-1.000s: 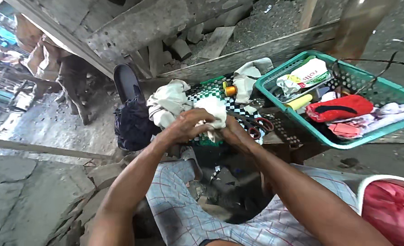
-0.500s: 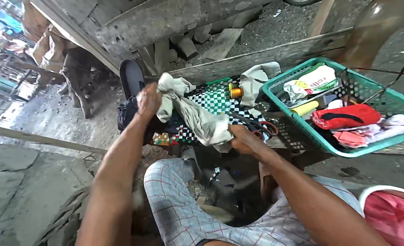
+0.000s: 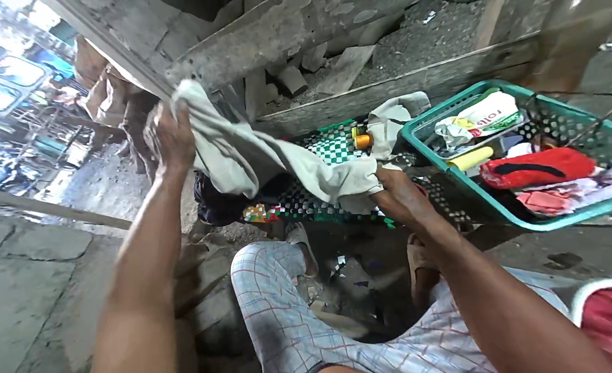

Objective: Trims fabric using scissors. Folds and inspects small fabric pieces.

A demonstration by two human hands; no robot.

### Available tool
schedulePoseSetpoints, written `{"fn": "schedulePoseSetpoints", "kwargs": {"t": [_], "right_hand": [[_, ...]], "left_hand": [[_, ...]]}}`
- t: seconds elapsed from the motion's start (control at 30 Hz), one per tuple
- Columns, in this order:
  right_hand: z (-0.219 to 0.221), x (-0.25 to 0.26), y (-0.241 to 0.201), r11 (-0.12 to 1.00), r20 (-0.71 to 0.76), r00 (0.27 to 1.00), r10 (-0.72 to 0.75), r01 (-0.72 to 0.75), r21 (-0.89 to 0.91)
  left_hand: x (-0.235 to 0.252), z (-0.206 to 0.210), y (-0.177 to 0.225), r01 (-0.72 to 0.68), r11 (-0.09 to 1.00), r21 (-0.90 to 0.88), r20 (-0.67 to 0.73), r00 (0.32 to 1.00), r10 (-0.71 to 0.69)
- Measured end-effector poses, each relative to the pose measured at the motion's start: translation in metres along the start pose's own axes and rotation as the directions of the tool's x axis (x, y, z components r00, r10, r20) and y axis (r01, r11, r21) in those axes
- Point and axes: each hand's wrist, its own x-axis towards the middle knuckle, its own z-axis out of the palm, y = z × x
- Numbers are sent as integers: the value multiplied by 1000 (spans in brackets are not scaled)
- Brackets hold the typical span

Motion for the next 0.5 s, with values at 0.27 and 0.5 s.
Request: {"fn": "schedulePoseSetpoints", "kwargs": {"t": [0.27,0.5], "right_hand": [[-15,-2,-7,984,-179,984,8,25,179],[9,8,-7,991,-48,998,33,-27,128]], "left_hand": [[-118,55,-52,2,988,-157,722,682,114],[-150,116,8,168,974,-151,773,635,10]]}}
